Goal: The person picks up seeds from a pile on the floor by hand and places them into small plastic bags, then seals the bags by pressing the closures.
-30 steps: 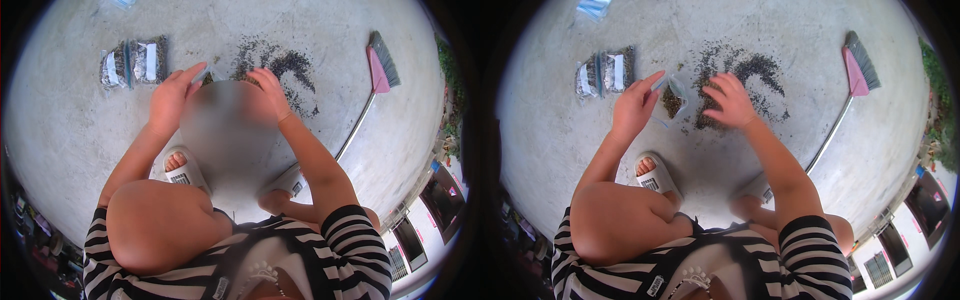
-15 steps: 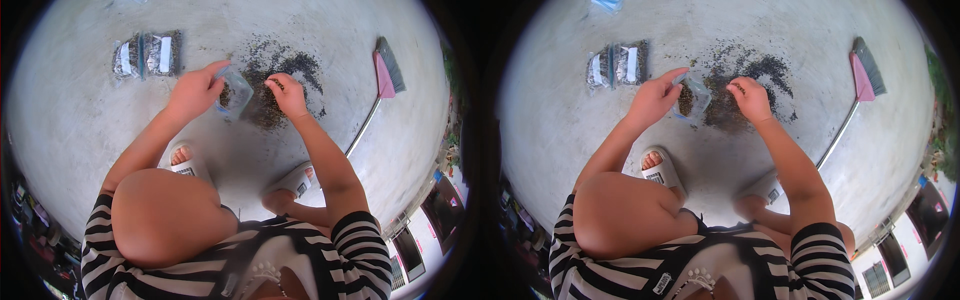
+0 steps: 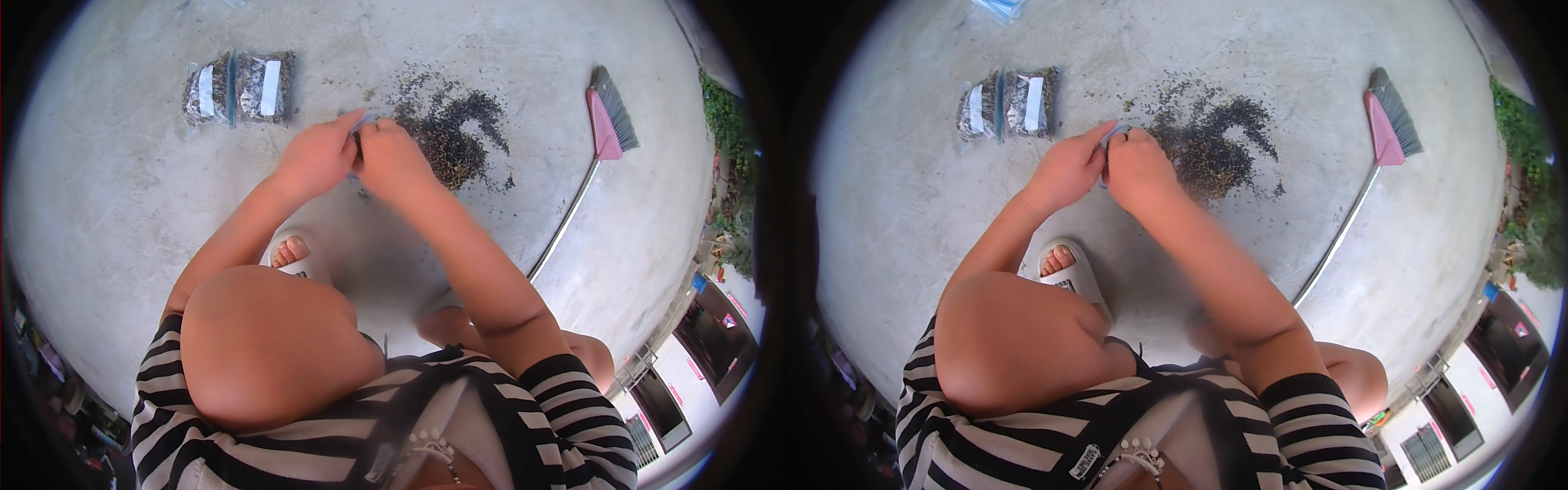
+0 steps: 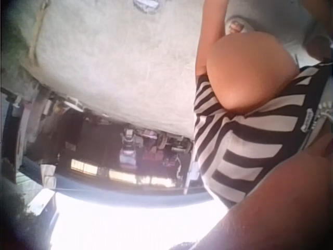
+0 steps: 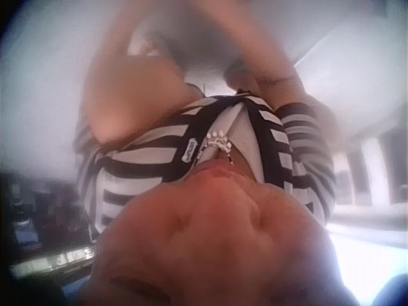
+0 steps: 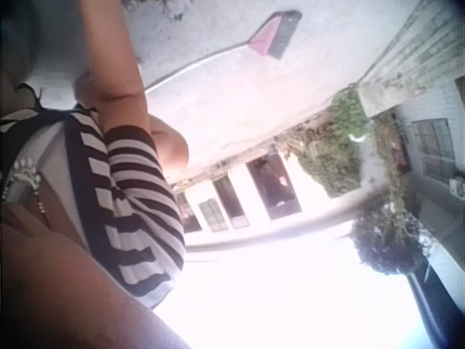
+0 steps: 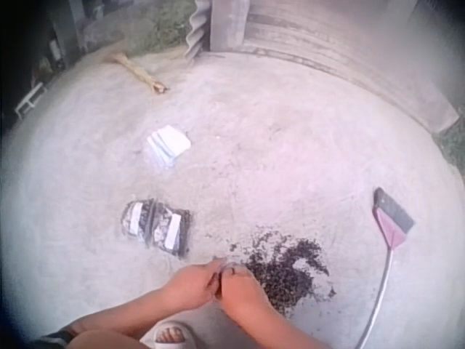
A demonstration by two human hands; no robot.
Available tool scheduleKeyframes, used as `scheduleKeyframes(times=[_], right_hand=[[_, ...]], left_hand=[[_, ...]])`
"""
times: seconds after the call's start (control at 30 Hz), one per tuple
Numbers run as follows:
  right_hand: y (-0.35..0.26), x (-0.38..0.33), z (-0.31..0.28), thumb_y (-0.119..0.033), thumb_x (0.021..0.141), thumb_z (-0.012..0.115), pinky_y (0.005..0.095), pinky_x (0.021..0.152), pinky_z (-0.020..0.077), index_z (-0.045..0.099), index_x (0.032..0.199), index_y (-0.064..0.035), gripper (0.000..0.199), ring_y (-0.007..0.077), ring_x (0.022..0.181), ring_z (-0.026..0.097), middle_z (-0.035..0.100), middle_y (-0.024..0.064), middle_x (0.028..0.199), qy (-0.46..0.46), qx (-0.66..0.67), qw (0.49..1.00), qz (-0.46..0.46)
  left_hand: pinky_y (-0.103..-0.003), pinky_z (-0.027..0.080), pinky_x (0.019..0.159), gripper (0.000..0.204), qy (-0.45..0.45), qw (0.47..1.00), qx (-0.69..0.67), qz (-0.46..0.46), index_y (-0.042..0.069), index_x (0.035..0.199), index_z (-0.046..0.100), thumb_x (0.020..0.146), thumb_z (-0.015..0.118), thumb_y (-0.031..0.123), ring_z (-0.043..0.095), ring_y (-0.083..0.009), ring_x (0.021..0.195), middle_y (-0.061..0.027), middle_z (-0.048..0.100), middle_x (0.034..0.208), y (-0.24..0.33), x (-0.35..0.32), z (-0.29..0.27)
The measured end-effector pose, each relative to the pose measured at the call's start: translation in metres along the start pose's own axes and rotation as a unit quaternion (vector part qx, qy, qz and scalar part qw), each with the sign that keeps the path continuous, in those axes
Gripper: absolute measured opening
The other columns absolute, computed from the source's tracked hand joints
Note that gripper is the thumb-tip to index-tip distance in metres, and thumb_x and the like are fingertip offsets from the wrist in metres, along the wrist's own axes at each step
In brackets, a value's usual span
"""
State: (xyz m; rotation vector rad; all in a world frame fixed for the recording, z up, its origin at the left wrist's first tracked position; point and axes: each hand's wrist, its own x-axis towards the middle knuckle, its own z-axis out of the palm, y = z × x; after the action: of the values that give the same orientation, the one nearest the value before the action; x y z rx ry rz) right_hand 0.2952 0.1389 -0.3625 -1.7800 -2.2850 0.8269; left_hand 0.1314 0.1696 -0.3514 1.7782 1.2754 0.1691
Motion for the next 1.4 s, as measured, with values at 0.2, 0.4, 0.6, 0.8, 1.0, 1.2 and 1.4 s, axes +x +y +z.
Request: scheduleKeyframes(times=[0.2,0.4,0.6,0.8,1.0,1.2,1.4], right_hand=[[-0.03,-0.004,-0.043,-0.015,0.088,0.071,0.0426,0.09,0.0547,0.066,0.114,-0.0039,0.029,0.0339,0.101,0.068,0.069,0.0165,0.11,-0.117,0.057,0.991,0.032],[0.109,-0.059,-0.006,-0.021,0.096,0.066,0.0452,0.108,0.0437,0.057,0.134,-0.003,0.043,0.0389,0.127,0.055,0.06,0.0191,0.138,0.27,0.052,0.961,0.024],[0.154,-0.086,0.057,-0.026,0.099,0.06,0.0528,0.125,0.0159,0.034,0.151,0.0062,0.067,0.0424,0.152,0.024,0.033,0.0247,0.161,0.265,-0.039,0.953,0.14],[0.115,-0.048,0.054,-0.021,0.099,0.058,0.053,0.125,0.0157,0.04,0.151,0.0013,0.06,0.0394,0.152,0.027,0.034,0.0219,0.161,0.204,0.039,0.978,-0.009],[0.175,-0.013,0.015,-0.026,0.098,0.061,0.0537,0.123,0.0215,0.053,0.144,-0.0072,0.051,0.0399,0.146,0.036,0.045,0.0197,0.154,0.24,-0.008,0.97,-0.018],[0.121,-0.021,0.028,-0.029,0.082,0.079,0.0526,0.12,0.0327,0.066,0.128,-0.0107,0.051,0.0361,0.14,0.045,0.056,0.0132,0.143,0.088,0.051,0.972,-0.21],[0.13,-0.054,0.039,-0.025,0.076,0.078,0.0455,0.102,0.0461,0.069,0.11,-0.0155,0.037,0.0258,0.118,0.057,0.062,0.0044,0.122,0.114,-0.04,0.956,-0.267]], left_hand=[[-0.05,0.052,0.081,0.045,0.008,1.0,0.003,-0.007,0.01,0.14,0.056,0.096,0.048,0.015,0.067,-0.0405,0.091,-0.0203,0.072,0.096,-0.016,-0.009,-0.002],[-0.049,0.051,0.073,0.046,0.018,0.999,-0.016,-0.022,0.012,0.141,0.056,0.095,0.051,0.014,0.066,-0.04,0.081,-0.0205,0.07,0.089,-0.015,-0.02,-0.011],[-0.046,0.051,0.069,0.046,0.023,0.998,-0.045,-0.028,0.012,0.14,0.057,0.094,0.052,0.011,0.065,-0.0376,0.075,-0.0185,0.067,0.083,-0.025,-0.034,-0.006],[-0.045,0.051,0.068,0.045,0.033,0.997,-0.05,-0.038,0.013,0.14,0.057,0.095,0.053,0.011,0.066,-0.0363,0.074,-0.019,0.067,0.081,-0.026,-0.034,-0.007],[-0.043,0.051,0.065,0.042,0.041,0.996,-0.063,-0.048,0.012,0.139,0.058,0.096,0.054,0.012,0.065,-0.0359,0.069,-0.0192,0.066,0.078,-0.024,-0.03,-0.001],[-0.043,0.051,0.066,0.041,0.055,0.996,-0.064,-0.041,0.012,0.138,0.059,0.097,0.055,0.012,0.065,-0.0362,0.07,-0.0192,0.066,0.078,-0.028,-0.025,0.001],[-0.032,0.048,0.066,0.043,0.043,0.997,-0.046,-0.039,0.011,0.144,0.054,0.1,0.053,0.01,0.056,-0.0179,0.064,-0.0081,0.059,0.074,-0.03,-0.024,-0.001]])
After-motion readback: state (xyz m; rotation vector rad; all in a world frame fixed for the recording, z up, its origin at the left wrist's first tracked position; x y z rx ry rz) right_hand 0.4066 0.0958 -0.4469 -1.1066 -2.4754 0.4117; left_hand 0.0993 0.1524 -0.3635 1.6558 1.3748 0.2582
